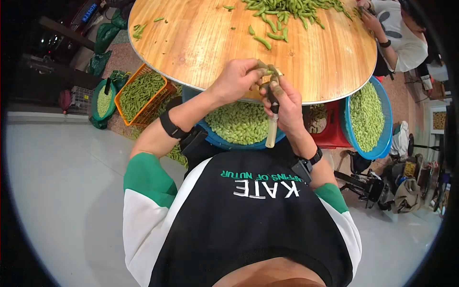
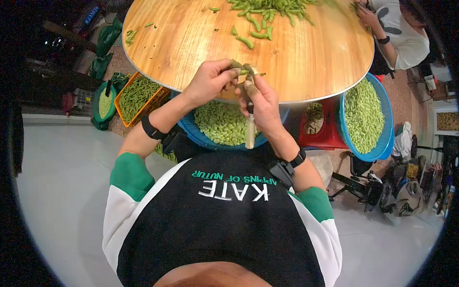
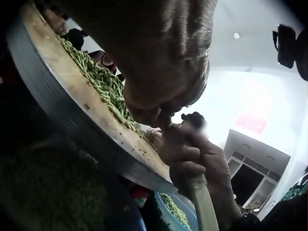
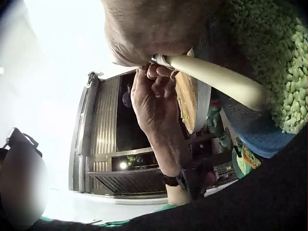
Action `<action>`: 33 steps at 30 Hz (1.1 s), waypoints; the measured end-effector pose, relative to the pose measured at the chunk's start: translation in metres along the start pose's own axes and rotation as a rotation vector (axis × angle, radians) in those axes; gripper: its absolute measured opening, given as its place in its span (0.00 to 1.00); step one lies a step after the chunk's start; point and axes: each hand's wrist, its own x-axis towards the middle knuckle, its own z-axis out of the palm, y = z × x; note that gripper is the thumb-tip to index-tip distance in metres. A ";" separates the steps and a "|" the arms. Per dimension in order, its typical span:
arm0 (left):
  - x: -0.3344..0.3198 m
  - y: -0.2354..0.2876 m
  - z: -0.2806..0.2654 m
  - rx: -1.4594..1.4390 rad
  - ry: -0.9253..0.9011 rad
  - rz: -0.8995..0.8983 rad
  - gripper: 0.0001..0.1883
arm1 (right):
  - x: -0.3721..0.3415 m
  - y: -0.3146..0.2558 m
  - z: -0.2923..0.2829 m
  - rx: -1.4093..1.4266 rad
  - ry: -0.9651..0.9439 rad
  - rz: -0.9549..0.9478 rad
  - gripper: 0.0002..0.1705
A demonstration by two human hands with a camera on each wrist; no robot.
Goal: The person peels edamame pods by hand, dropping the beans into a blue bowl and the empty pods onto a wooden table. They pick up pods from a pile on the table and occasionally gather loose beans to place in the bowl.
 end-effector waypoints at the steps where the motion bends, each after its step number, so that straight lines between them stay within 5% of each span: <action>1: -0.002 -0.002 0.002 0.059 0.021 0.048 0.09 | -0.001 0.003 0.000 -0.060 -0.007 -0.037 0.17; 5: -0.012 -0.011 0.005 0.121 0.048 0.242 0.09 | -0.005 0.005 -0.003 -0.195 -0.038 -0.068 0.17; 8: -0.017 -0.010 -0.001 0.053 0.011 0.078 0.07 | -0.009 -0.003 0.003 -0.055 -0.114 -0.037 0.19; 10: -0.019 -0.009 -0.003 -0.238 -0.047 -0.099 0.08 | -0.011 -0.007 0.003 0.023 -0.124 0.013 0.20; 14: -0.024 -0.014 -0.001 -0.289 -0.072 -0.110 0.08 | -0.014 -0.013 0.002 0.091 -0.169 0.088 0.22; 23: -0.027 -0.023 0.008 -0.059 0.063 0.214 0.07 | -0.018 -0.010 0.010 -0.112 -0.079 -0.023 0.23; 26: -0.027 -0.014 0.005 -0.321 0.000 0.041 0.06 | -0.018 -0.015 0.011 0.093 -0.100 0.051 0.14; 28: -0.027 -0.005 0.004 -0.707 -0.074 -0.184 0.06 | -0.018 -0.013 0.004 0.090 -0.149 0.051 0.18; 30: -0.028 -0.014 0.004 -0.753 -0.113 -0.203 0.06 | -0.019 -0.006 -0.003 0.088 -0.198 0.052 0.22; 32: -0.027 -0.020 0.006 -0.797 -0.163 -0.219 0.06 | -0.015 0.008 -0.012 -0.899 -0.155 -0.566 0.22; 33: -0.029 -0.021 0.009 -0.605 -0.096 -0.178 0.06 | -0.011 0.013 -0.010 -0.967 -0.139 -0.687 0.22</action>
